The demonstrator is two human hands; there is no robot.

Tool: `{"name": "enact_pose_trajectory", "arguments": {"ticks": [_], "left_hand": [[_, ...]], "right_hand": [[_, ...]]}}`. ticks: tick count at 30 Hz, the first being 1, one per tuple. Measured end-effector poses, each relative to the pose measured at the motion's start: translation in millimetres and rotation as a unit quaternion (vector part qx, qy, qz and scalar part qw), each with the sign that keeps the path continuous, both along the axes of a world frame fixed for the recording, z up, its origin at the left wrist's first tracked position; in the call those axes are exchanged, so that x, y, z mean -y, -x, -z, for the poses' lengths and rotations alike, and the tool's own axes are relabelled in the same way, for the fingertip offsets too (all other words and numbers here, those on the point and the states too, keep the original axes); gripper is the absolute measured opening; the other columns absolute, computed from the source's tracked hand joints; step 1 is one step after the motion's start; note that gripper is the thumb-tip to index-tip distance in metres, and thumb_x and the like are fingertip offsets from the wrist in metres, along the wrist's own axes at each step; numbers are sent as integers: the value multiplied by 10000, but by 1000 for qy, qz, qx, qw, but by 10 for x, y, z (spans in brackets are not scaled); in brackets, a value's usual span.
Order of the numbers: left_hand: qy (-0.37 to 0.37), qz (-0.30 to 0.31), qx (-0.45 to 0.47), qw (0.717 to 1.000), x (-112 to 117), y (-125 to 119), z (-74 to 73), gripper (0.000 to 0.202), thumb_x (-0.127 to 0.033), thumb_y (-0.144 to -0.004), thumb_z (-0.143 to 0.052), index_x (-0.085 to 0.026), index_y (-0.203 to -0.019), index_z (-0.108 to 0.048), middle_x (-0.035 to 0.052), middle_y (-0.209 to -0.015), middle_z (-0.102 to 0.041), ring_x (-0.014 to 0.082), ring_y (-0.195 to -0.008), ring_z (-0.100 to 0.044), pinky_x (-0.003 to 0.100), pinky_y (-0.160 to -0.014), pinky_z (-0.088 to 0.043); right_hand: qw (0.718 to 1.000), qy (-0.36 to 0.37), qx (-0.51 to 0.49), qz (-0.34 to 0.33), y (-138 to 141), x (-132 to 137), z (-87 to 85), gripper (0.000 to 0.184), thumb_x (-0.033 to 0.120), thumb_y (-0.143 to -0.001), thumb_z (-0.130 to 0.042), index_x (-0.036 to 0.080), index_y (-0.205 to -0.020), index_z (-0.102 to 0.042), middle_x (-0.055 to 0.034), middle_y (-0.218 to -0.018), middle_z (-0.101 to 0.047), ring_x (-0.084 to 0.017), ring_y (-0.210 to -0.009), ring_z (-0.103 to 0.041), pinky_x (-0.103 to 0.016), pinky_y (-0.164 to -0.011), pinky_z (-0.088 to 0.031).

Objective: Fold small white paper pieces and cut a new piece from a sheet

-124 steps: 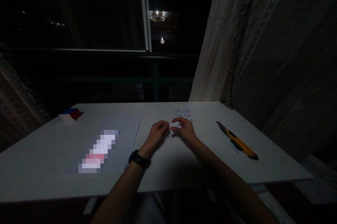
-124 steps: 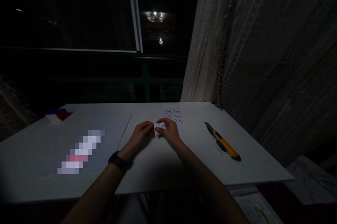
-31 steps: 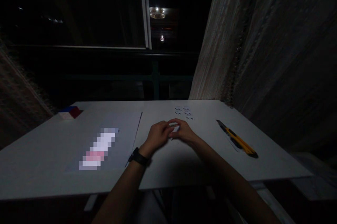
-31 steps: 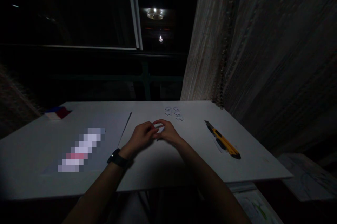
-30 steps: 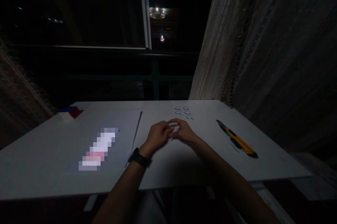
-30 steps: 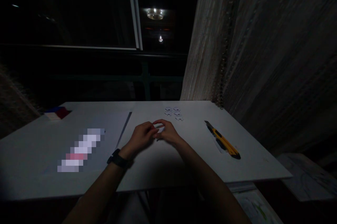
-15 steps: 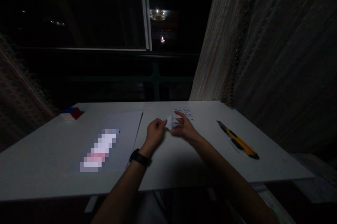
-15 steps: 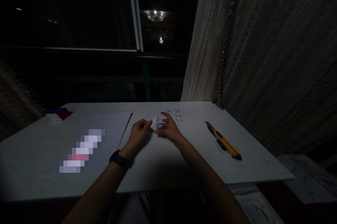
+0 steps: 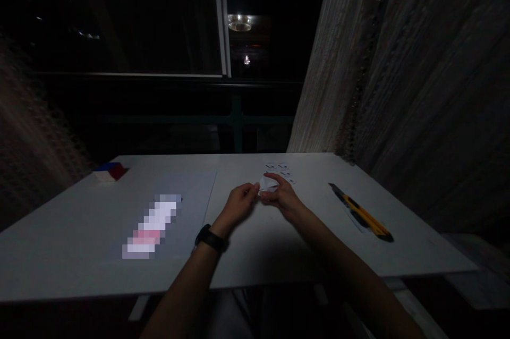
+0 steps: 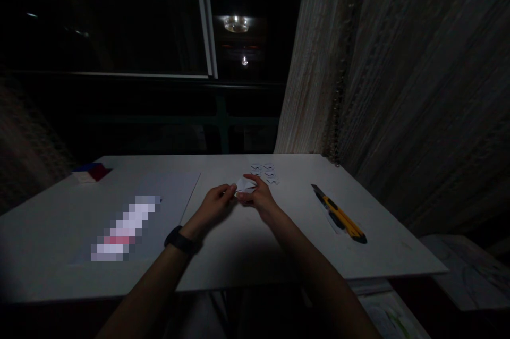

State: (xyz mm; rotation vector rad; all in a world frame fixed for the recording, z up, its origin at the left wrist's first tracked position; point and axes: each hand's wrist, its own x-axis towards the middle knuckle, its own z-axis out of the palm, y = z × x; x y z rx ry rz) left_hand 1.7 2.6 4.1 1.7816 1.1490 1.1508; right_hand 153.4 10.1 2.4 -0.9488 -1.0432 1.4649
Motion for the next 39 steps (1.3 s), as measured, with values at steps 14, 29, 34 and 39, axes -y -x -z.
{"name": "enact_pose_trajectory", "arguments": {"ticks": [14, 29, 34, 39], "left_hand": [[-165, -85, -208, 960, 11, 19, 34, 303, -334, -876, -326, -190, -680, -506, 21, -623, -522, 151, -594, -479, 259, -579, -308], [-140, -90, -115, 979, 39, -14, -7, 333, -353, -887, -310, -179, -689, -514, 19, -646, -541, 138, -615, -492, 248, -571, -339], [-137, -96, -105, 980, 49, -12, -5, 329, -391, -864, -360, -180, -659, -507, -4, -602, -514, 124, -589, -471, 234, -549, -324], [-122, -127, -96, 980, 30, 4, 1, 333, -420, -840, -394, -181, -628, -487, -24, -556, -478, 117, -555, -441, 228, -528, -302]], "right_hand": [[996, -76, 27, -31, 34, 13, -37, 639, 262, -452, -795, 187, -1031, -534, 20, -662, -632, -136, -542, -608, -302, -546, -525], [975, -186, 94, 72, 25, -28, 4, 305, 353, -602, -698, 166, -842, -705, -45, -754, -676, -153, -623, -583, -280, -583, -457], [974, -193, 93, 79, 55, 15, -26, 234, 319, -605, -699, 181, -794, -713, -41, -780, -686, -153, -652, -599, -282, -624, -472], [987, -151, 48, 38, 91, 39, 2, 303, 336, -611, -697, 170, -864, -694, -16, -655, -660, -131, -554, -585, -271, -544, -479]]}}
